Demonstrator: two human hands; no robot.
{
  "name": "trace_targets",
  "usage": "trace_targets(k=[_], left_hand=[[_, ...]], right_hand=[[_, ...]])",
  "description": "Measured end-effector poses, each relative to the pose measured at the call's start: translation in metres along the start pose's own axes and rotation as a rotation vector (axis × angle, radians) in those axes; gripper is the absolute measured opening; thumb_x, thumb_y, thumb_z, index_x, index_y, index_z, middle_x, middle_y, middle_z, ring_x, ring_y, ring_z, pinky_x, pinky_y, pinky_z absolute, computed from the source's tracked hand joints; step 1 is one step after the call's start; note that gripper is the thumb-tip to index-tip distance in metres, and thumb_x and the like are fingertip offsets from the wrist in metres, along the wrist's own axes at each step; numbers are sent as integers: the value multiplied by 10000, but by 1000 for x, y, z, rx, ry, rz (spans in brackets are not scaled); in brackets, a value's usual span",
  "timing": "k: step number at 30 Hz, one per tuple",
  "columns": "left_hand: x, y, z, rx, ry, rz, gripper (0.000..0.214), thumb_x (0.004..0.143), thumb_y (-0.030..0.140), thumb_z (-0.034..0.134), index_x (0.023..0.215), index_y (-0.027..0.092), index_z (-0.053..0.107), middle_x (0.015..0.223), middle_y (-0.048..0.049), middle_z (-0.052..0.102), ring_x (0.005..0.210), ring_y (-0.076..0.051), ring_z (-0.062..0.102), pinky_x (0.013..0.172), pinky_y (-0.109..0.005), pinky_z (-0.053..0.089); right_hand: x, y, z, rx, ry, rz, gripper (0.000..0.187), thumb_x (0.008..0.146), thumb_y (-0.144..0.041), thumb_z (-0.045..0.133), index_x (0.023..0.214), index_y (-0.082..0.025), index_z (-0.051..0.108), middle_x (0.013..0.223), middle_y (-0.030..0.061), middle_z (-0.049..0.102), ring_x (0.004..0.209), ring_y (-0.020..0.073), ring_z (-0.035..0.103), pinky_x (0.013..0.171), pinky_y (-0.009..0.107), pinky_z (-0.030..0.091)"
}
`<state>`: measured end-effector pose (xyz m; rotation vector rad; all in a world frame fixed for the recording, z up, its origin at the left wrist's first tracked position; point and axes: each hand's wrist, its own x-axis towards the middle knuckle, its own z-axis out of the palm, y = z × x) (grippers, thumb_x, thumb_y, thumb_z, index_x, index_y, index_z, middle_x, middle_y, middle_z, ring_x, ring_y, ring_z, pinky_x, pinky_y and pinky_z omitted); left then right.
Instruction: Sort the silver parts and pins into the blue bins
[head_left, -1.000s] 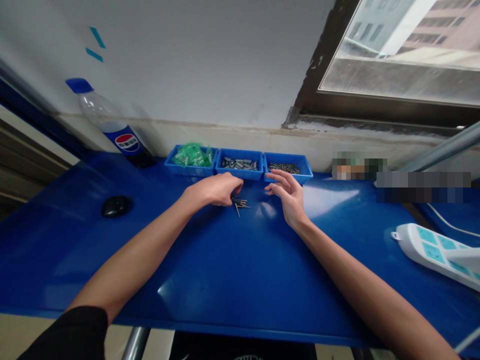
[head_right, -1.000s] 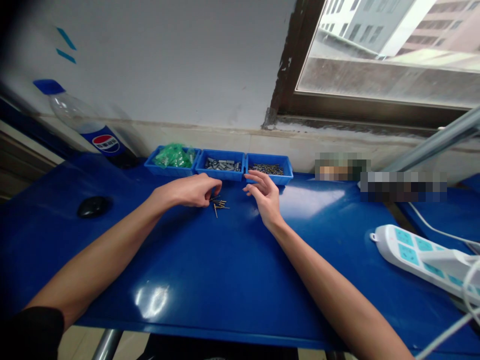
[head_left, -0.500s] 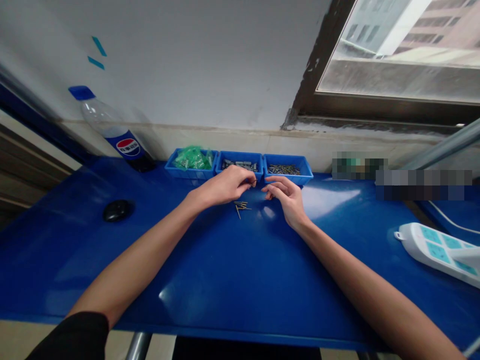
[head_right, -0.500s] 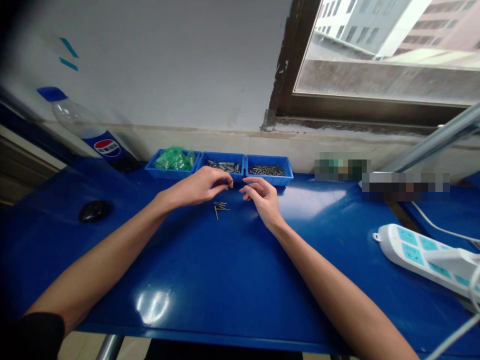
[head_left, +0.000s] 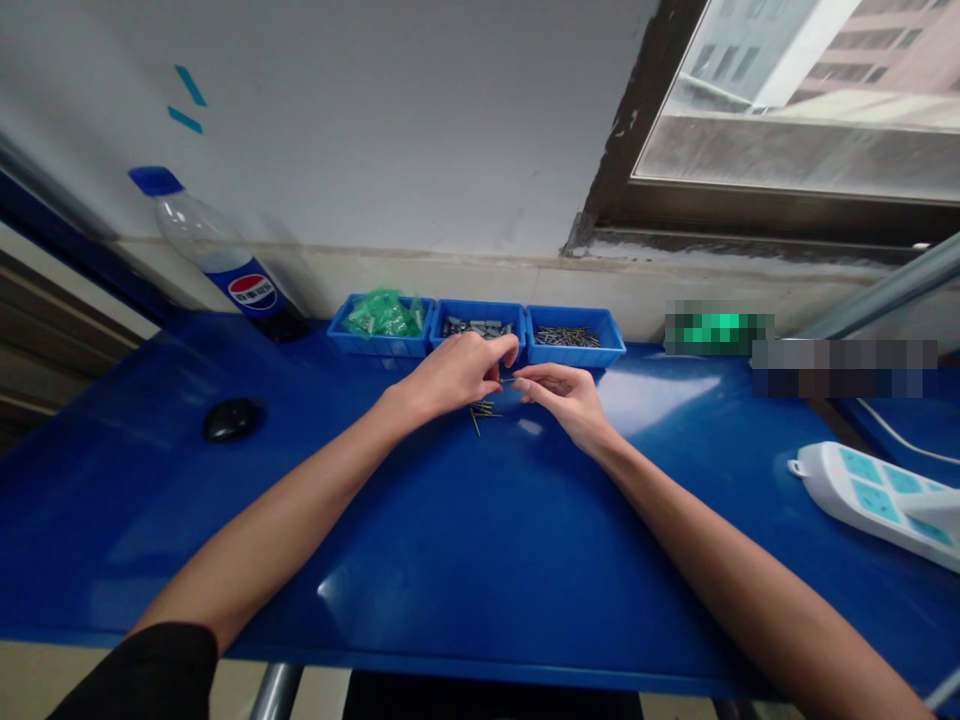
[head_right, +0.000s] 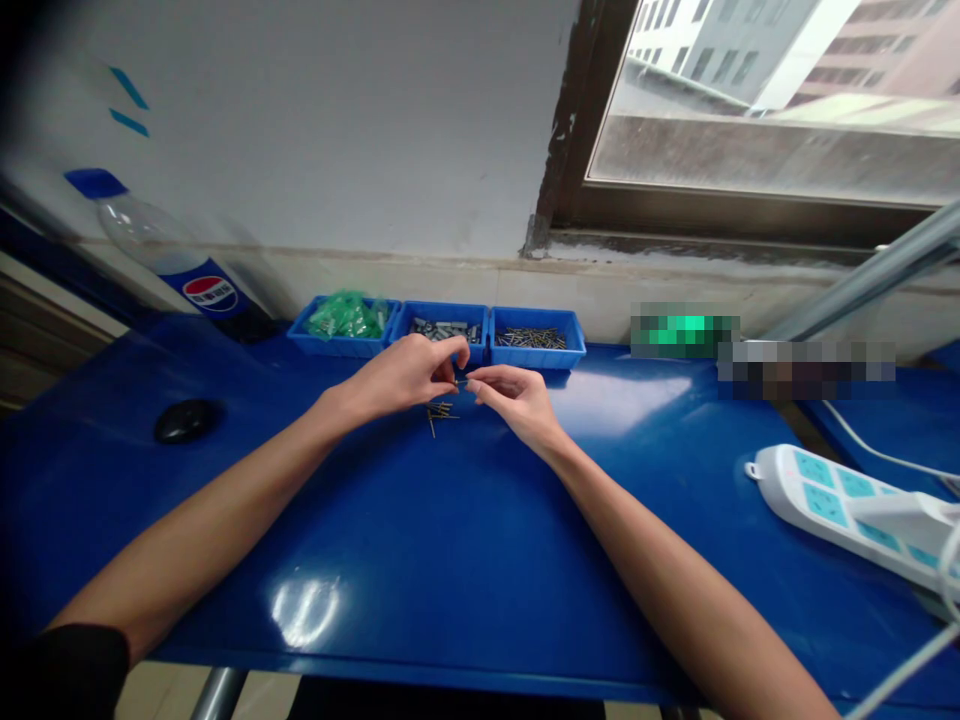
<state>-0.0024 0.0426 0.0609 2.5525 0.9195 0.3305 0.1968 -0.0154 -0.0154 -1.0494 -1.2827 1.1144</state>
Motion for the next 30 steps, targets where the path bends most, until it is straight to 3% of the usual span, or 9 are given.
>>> trace_targets(k=[5, 8, 10, 12, 15, 18, 30], left_hand=[[2, -4, 2, -14, 24, 43, 212, 859, 182, 724, 1052, 180, 636, 854, -45, 749, 767, -180, 694, 675, -251, 435], [1, -8, -1, 2, 65, 59, 226, 862, 261, 764, 1034, 178, 643, 854, -40, 727, 744, -171, 666, 674, -255, 425], [-1, -10, -6, 11, 10, 73, 248, 850, 315, 790, 1009, 181, 656, 835, -31, 713, 724, -164, 647, 656, -252, 411], [-4, -11, -9, 11, -129, 79, 264, 823, 352, 818, 958, 182, 668, 800, -18, 701, 696, -157, 631, 623, -246, 389], [-5, -11, -8, 18, -311, 29, 266, 777, 342, 851, 900, 182, 678, 750, -4, 696, 658, -150, 614, 586, -242, 362], [-4, -9, -4, 37, -374, -28, 233, 744, 260, 856, 880, 179, 685, 754, -6, 709, 660, -152, 616, 582, -241, 362], [-4, -16, -4, 25, -366, -21, 283, 661, 27, 688, 907, 165, 709, 820, -26, 736, 680, -156, 644, 557, -226, 393]], right_hand=[[0, 4, -2, -23, 31, -25, 250, 791, -445, 849, 900, -222, 818, 782, 31, 780, 674, 184, 701, 672, 341, 575], [1, 5, -4, -22, 222, -115, 223, 830, -425, 802, 901, -213, 811, 830, 47, 792, 679, 176, 688, 652, 324, 551], [3, 6, -6, -2, 354, -151, 242, 848, -405, 767, 992, -215, 805, 970, 69, 809, 700, 172, 689, 645, 319, 542], [4, 7, -9, 21, 412, -145, 324, 852, -395, 737, 1126, -228, 777, 1148, 91, 793, 733, 174, 698, 641, 319, 544], [5, 9, -11, 35, 401, -120, 414, 854, -398, 705, 1240, -248, 718, 1255, 103, 760, 743, 172, 699, 638, 319, 549], [4, 10, -11, 28, 384, -126, 376, 865, -400, 692, 1205, -240, 707, 1194, 98, 772, 717, 163, 683, 638, 314, 545], [2, 7, -9, 35, 327, -109, 289, 865, -378, 691, 1111, -228, 701, 1076, 81, 787, 703, 170, 680, 625, 316, 530]])
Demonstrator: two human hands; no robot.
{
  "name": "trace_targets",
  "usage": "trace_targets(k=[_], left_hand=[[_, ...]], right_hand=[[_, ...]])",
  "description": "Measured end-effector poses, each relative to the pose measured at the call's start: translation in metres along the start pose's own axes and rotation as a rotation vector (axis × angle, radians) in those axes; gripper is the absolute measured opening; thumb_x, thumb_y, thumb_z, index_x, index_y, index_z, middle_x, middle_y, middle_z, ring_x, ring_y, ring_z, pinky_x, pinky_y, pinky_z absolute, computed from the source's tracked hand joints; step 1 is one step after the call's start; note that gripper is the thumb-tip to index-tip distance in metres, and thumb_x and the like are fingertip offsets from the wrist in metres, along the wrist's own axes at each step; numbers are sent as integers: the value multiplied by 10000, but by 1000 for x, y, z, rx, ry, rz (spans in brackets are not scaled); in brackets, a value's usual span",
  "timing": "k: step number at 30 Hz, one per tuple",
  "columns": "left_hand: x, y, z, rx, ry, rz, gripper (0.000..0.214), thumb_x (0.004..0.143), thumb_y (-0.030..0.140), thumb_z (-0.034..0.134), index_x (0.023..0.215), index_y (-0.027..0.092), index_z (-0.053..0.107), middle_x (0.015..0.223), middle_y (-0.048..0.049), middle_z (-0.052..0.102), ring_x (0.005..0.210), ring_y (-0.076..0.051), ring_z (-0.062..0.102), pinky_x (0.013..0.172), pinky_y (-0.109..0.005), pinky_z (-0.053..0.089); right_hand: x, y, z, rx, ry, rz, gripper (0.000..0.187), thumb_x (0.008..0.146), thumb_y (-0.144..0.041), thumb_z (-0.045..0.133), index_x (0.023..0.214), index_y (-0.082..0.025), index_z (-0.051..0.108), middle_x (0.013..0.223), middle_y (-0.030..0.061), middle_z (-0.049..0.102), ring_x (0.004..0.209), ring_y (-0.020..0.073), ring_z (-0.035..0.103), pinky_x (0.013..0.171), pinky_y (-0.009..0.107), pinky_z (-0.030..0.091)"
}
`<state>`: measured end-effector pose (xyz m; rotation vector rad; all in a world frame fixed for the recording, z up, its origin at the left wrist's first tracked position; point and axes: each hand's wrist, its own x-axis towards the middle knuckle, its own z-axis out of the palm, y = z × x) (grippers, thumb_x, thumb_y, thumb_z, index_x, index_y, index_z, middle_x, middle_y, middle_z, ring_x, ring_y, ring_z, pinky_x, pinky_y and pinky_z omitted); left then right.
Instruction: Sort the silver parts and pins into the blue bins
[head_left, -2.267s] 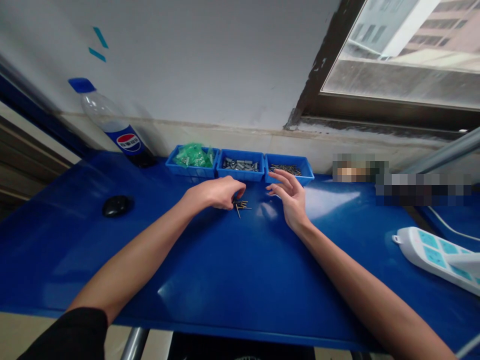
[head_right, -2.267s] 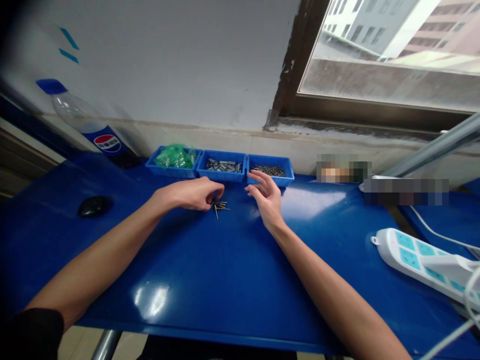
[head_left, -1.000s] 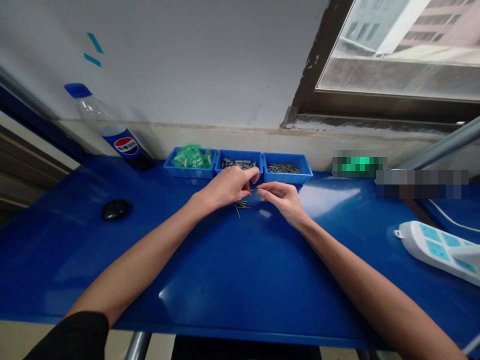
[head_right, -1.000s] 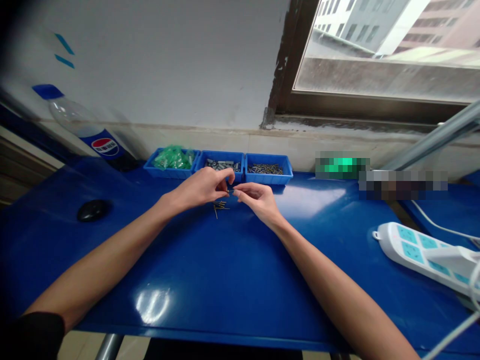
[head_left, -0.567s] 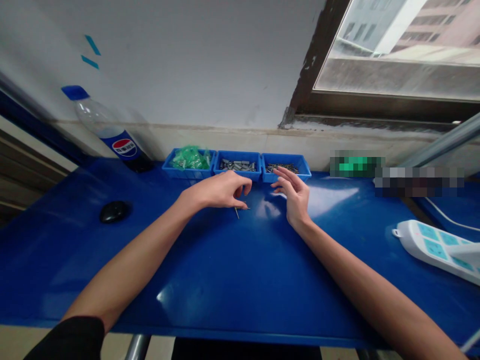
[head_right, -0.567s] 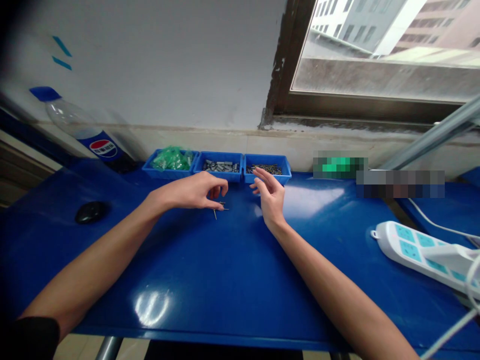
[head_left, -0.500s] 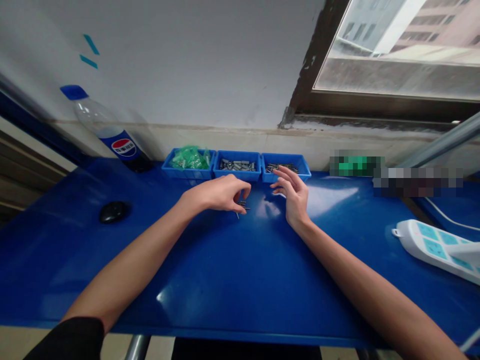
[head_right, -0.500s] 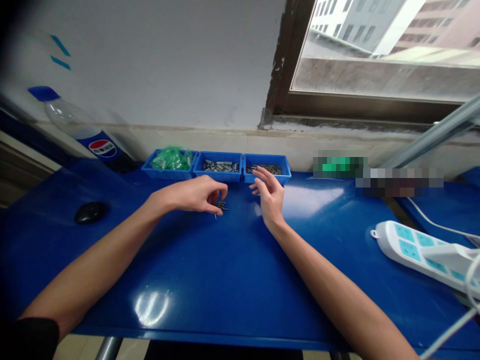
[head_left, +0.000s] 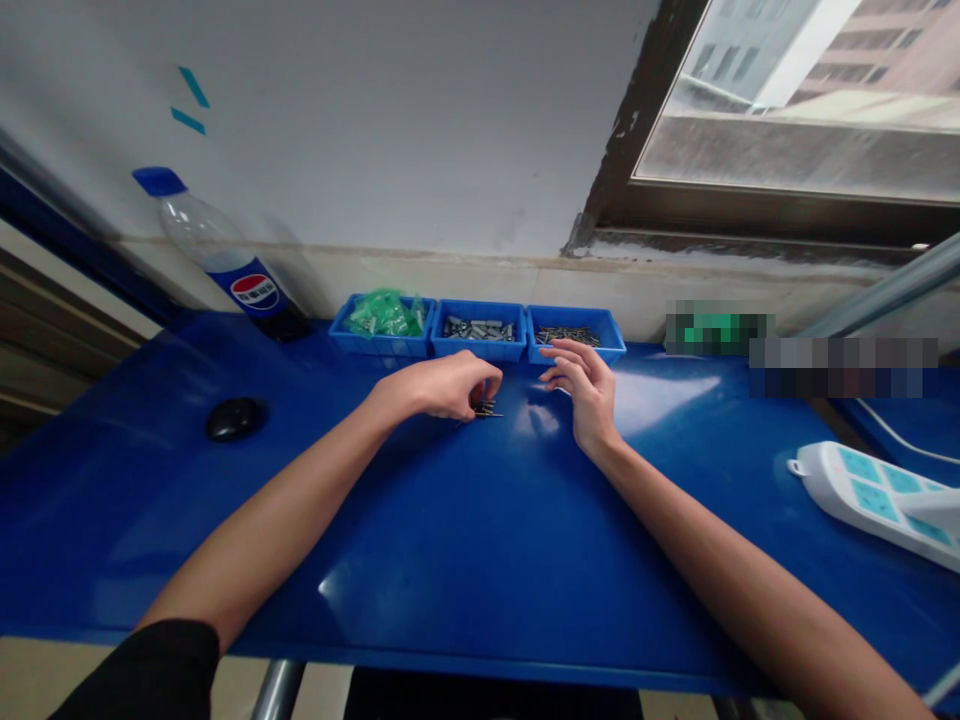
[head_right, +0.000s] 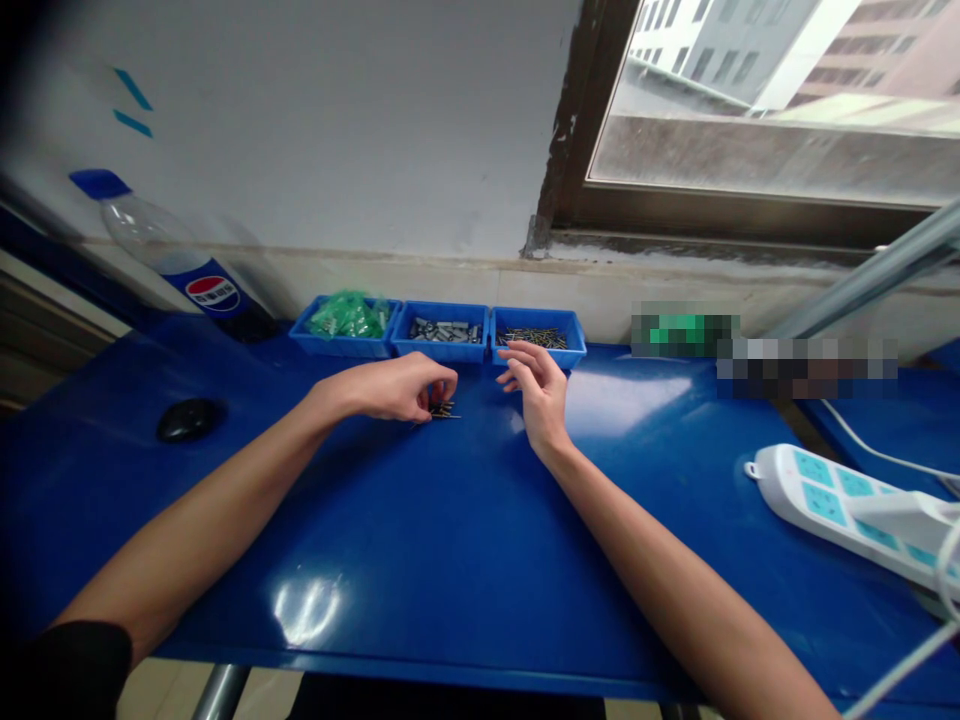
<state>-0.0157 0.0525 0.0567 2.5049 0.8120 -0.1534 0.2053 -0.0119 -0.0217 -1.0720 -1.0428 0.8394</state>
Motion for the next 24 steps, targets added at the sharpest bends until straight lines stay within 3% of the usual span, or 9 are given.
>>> trace_targets(k=[7, 13, 17, 24], left_hand=[[0, 0, -4, -45, 183, 81, 339, 682, -10, 606, 961, 125, 743, 870, -61, 757, 716, -157, 676, 623, -233, 460], [4, 4, -3, -361, 359, 204, 182, 761, 57, 613, 851, 126, 755, 841, -52, 773, 761, -154, 718, 727, -241, 548], [6, 8, -1, -552, 419, 242, 77, 785, 157, 700, 826, 128, 759, 826, -55, 781, 782, -171, 745, 750, -255, 585], [6, 10, 0, -569, 465, 192, 88, 775, 196, 732, 808, 120, 762, 809, -68, 778, 757, -176, 747, 734, -265, 591]], right_hand=[[0, 1, 0, 20, -12, 2, 260, 867, -362, 697, 1087, -224, 711, 1036, 69, 790, 701, 168, 673, 627, 316, 519], [-1, 1, 0, 31, -105, -3, 210, 895, -340, 694, 1074, -235, 726, 895, 29, 782, 680, 163, 664, 641, 317, 506], [-5, -5, 3, -2, -248, 1, 233, 912, -397, 711, 1083, -240, 734, 868, 20, 778, 725, 175, 690, 695, 332, 535], [-9, -7, 9, 83, -352, 105, 269, 821, -433, 842, 968, -217, 778, 863, 42, 802, 728, 183, 732, 712, 338, 572]])
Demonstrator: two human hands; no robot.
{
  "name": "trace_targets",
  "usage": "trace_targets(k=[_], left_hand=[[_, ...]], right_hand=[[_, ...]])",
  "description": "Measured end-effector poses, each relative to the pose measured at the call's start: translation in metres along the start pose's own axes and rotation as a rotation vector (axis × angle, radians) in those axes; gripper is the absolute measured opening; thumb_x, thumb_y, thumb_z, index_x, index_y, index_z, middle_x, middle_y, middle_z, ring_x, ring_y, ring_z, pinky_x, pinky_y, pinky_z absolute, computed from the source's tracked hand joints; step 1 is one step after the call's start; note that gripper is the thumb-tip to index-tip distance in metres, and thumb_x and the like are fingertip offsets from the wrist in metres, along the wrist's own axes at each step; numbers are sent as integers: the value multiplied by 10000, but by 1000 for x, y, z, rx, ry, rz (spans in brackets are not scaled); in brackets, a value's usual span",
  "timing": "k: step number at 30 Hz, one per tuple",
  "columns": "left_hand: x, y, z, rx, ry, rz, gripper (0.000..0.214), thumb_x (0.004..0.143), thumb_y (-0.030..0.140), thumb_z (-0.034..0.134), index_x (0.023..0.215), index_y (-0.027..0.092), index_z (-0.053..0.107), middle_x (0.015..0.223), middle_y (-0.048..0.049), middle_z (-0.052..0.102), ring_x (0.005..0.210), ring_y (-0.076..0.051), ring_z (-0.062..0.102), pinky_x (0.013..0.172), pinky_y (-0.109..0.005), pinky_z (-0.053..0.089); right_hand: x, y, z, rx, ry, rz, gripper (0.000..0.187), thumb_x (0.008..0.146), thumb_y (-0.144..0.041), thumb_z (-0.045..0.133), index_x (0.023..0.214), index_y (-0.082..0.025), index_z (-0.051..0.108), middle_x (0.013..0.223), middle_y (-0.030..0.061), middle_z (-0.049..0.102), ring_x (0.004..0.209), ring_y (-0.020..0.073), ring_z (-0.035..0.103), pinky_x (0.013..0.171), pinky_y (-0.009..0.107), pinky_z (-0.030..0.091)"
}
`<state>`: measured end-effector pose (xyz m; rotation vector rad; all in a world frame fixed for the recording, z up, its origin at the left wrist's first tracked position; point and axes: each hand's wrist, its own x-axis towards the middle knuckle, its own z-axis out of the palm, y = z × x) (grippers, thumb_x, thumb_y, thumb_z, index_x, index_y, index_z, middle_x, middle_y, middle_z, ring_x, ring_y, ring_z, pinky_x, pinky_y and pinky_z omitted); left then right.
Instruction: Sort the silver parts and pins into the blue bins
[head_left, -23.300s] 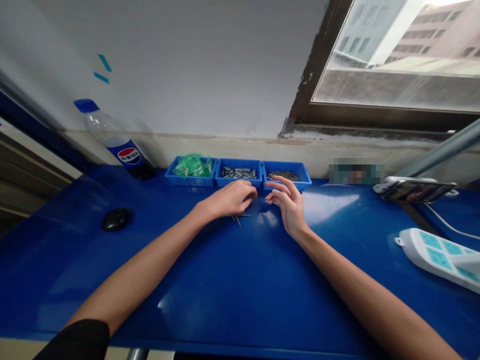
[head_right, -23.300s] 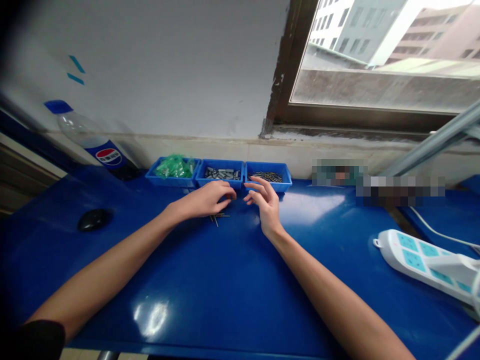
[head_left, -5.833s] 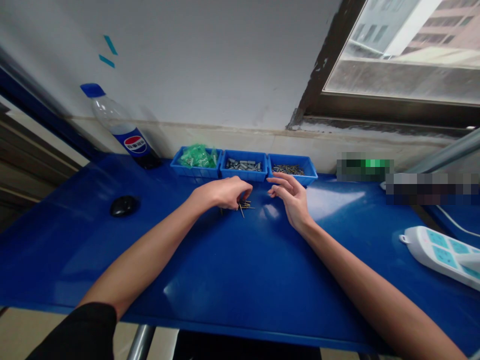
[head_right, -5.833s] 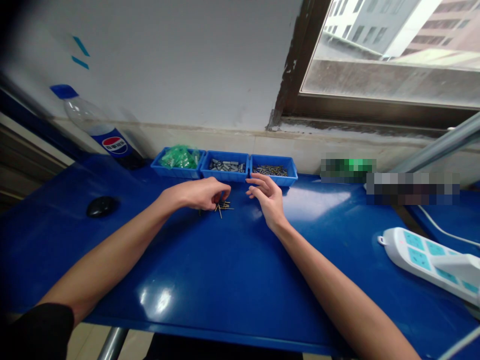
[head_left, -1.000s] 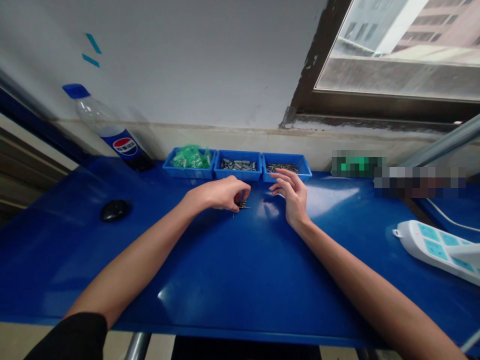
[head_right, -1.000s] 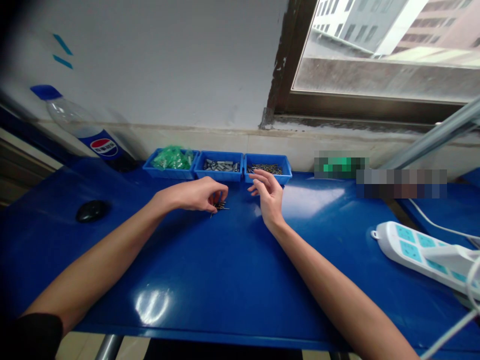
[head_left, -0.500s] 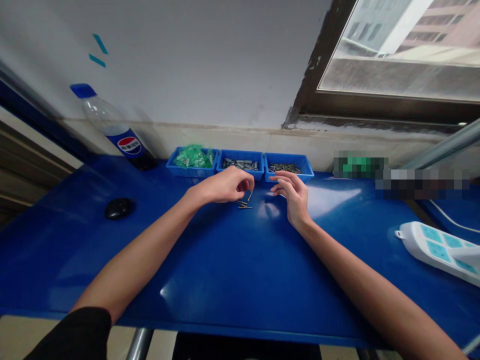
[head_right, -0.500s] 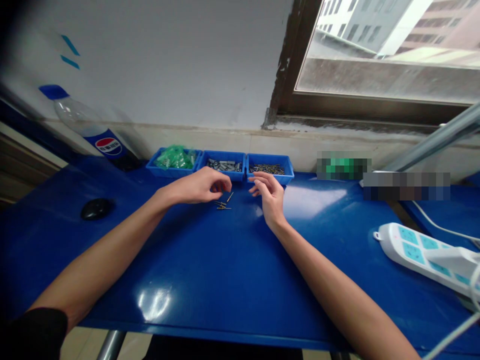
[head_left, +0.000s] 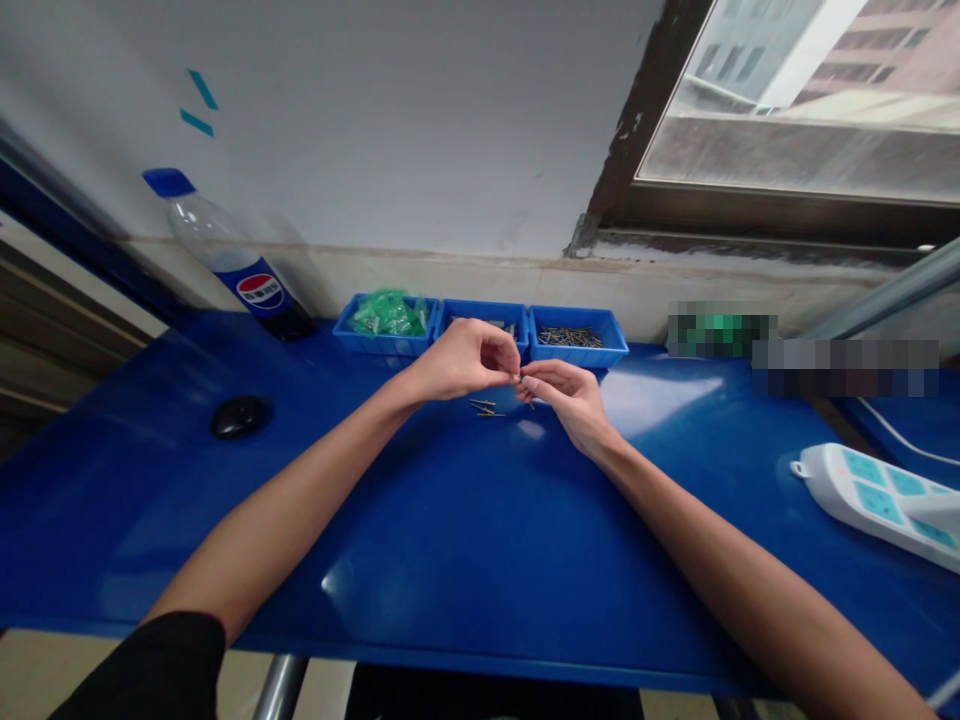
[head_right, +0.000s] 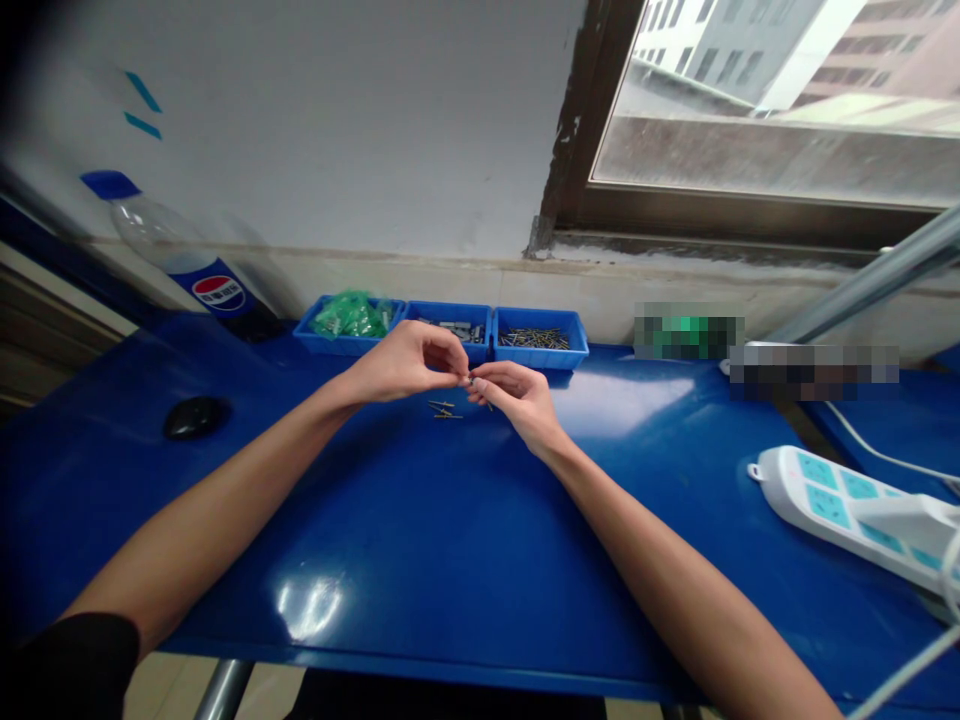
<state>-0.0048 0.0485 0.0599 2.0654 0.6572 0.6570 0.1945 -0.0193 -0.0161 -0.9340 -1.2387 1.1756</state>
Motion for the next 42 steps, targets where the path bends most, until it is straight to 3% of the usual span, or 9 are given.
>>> trace_targets(k=[9, 12, 16, 20, 26, 32, 38, 42], left_hand=[[1, -3, 0, 142, -3, -39, 122, 793, 250, 737, 790, 132, 705, 811, -56, 751, 743, -161, 698, 705, -260, 537], [1, -7, -3, 323, -7, -49, 160, 784, 250, 773, 832, 140, 667, 773, -28, 704, 700, -144, 638, 660, -247, 473], [-3, -11, -8, 508, -266, -56, 279, 731, 293, 857, 893, 143, 686, 871, -38, 689, 779, -162, 619, 679, -247, 439], [-8, -14, -10, 594, -431, -120, 332, 716, 255, 872, 1000, 153, 734, 1014, -68, 691, 825, -168, 631, 677, -242, 427], [-5, -14, -4, 609, -451, -159, 89, 824, 114, 709, 901, 146, 741, 845, -55, 722, 715, -154, 631, 630, -240, 403], [-5, -21, -2, 610, -427, -157, 56, 813, 121, 695, 837, 156, 731, 813, -60, 730, 698, -167, 629, 626, -254, 392], [-4, -15, -7, 639, -348, -148, 72, 846, 148, 646, 844, 148, 717, 781, -56, 721, 657, -152, 610, 608, -254, 384], [-2, -7, -8, 515, -232, -101, 73, 856, 146, 645, 898, 139, 705, 757, -38, 710, 646, -136, 607, 614, -243, 399]], right_hand=[[4, 7, -5, 21, 51, 30, 273, 763, -405, 890, 943, -213, 819, 838, 44, 808, 751, 194, 740, 753, 362, 600], [5, 7, -5, -7, 175, -39, 256, 770, -397, 883, 937, -216, 814, 853, 47, 808, 769, 208, 754, 802, 393, 617], [8, 8, -8, -52, 396, -145, 340, 786, -374, 864, 1092, -246, 786, 1152, 74, 797, 971, 239, 774, 980, 451, 600], [9, 8, -10, -105, 417, -157, 499, 815, -366, 821, 1288, -266, 699, 1370, 101, 709, 1051, 242, 757, 1031, 467, 580], [6, 6, -6, -169, 376, -175, 378, 834, -330, 782, 1196, -253, 705, 1248, 100, 752, 941, 220, 754, 933, 428, 606], [4, 8, -6, -179, 308, -155, 332, 872, -340, 745, 1187, -243, 699, 1133, 85, 775, 843, 201, 743, 806, 383, 606], [4, 6, -6, -160, 293, -127, 283, 861, -348, 748, 1111, -222, 708, 1050, 74, 786, 775, 184, 726, 721, 346, 580], [5, 7, -6, -149, 293, -107, 272, 847, -363, 758, 1077, -225, 715, 974, 56, 787, 761, 180, 715, 707, 337, 572]])
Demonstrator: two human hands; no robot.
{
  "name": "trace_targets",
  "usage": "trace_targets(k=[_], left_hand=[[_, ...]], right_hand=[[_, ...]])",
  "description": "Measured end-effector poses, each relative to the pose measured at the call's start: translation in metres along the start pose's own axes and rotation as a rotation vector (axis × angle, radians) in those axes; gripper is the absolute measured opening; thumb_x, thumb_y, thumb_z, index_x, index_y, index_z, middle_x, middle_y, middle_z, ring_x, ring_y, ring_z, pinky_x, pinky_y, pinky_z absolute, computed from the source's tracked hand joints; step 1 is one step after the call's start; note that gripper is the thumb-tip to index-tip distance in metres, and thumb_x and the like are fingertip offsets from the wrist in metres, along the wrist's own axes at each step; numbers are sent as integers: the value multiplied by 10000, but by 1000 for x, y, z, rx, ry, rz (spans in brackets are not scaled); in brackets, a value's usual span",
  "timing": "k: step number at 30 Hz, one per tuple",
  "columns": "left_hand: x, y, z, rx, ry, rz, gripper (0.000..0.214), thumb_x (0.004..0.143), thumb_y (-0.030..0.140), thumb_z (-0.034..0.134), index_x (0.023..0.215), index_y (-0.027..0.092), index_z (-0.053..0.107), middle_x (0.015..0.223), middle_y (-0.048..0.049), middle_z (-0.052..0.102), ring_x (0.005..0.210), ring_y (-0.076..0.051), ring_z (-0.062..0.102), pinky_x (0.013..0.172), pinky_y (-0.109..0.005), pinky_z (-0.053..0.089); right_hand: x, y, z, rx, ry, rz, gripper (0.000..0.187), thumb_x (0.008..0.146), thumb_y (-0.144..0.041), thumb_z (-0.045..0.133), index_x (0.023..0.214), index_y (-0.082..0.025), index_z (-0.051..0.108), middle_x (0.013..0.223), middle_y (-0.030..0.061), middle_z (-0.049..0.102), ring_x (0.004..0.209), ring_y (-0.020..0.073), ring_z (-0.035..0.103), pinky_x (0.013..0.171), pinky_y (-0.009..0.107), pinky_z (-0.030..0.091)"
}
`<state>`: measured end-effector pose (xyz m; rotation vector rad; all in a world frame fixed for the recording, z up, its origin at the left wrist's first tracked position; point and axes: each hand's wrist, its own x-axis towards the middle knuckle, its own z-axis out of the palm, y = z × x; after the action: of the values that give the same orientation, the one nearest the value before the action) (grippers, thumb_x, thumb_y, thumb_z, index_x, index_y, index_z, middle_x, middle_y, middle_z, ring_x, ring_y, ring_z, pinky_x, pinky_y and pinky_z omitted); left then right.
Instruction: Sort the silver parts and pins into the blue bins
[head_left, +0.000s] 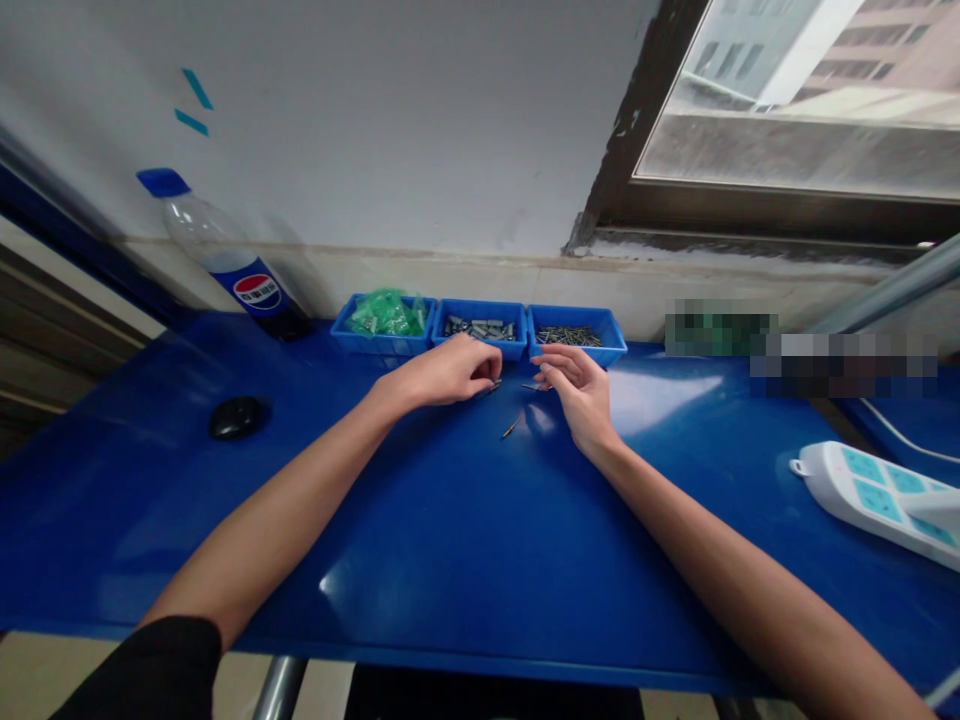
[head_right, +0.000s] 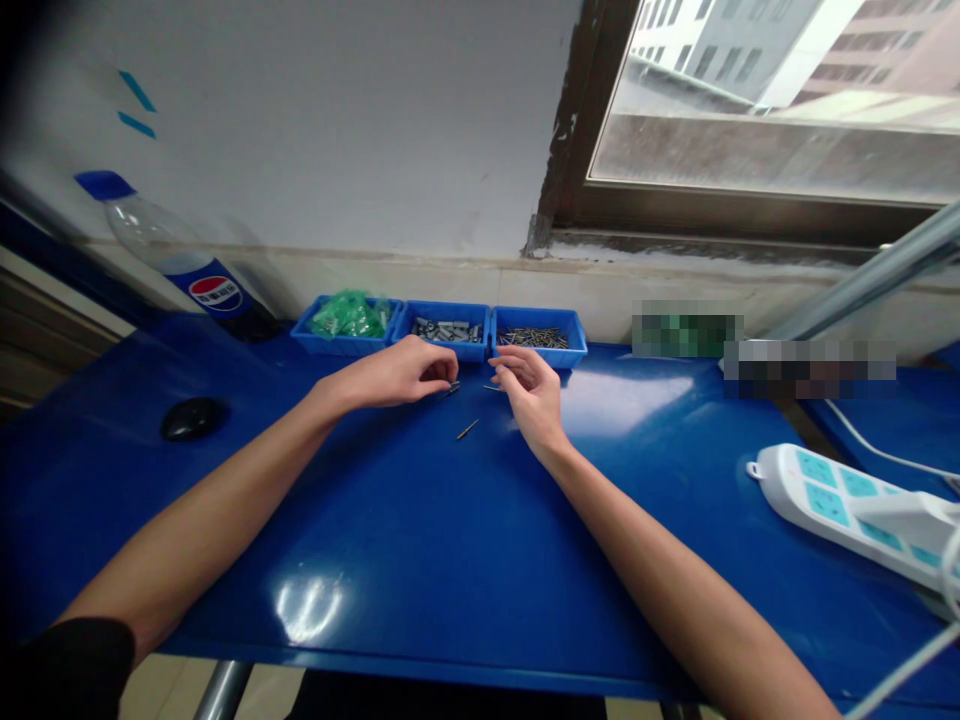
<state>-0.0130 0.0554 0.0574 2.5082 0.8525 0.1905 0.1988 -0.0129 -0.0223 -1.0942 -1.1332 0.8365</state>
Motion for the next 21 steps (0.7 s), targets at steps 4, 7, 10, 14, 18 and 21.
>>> trace_targets(k=[4, 7, 10, 14, 18, 21], left_hand=[[1, 5, -1, -169, 151, 47, 89, 823, 171, 707, 891, 147, 655, 769, -23, 710, 694, -138, 642, 645, -237, 440], [1, 7, 0, -241, 184, 84, 135, 818, 210, 740, 879, 153, 634, 807, -26, 723, 724, -141, 663, 666, -237, 469], [1, 8, 1, -266, 192, 101, 146, 839, 243, 739, 897, 155, 637, 828, -29, 733, 730, -138, 672, 677, -236, 483], [3, 10, 3, -298, 189, 98, 165, 865, 278, 731, 919, 152, 638, 840, -32, 742, 740, -139, 690, 679, -230, 490], [3, 12, 5, -302, 182, 99, 146, 877, 265, 719, 914, 152, 634, 832, -34, 740, 741, -144, 690, 672, -232, 482], [4, 10, 7, -206, 198, 48, 158, 881, 282, 728, 905, 152, 642, 781, -30, 721, 699, -146, 662, 639, -237, 449]], right_hand=[[0, 0, -1, 1, -41, 16, 285, 847, -404, 764, 1076, -241, 720, 861, 20, 777, 725, 172, 700, 704, 333, 567], [-1, -1, -2, 12, -122, 26, 321, 864, -419, 759, 1126, -236, 729, 860, 20, 784, 734, 172, 706, 736, 340, 570], [-2, -4, -1, 32, -202, 57, 331, 858, -435, 775, 1116, -228, 753, 891, 36, 801, 764, 181, 720, 753, 344, 574], [-2, -4, 0, 41, -230, 87, 314, 821, -438, 818, 1041, -216, 795, 862, 41, 801, 745, 185, 717, 696, 330, 565], [0, -2, -1, 41, -230, 92, 290, 793, -448, 846, 956, -210, 818, 785, 35, 779, 686, 173, 688, 644, 320, 547], [0, 0, -1, 22, -212, 91, 302, 780, -470, 854, 934, -212, 821, 766, 34, 771, 667, 176, 681, 639, 329, 557]])
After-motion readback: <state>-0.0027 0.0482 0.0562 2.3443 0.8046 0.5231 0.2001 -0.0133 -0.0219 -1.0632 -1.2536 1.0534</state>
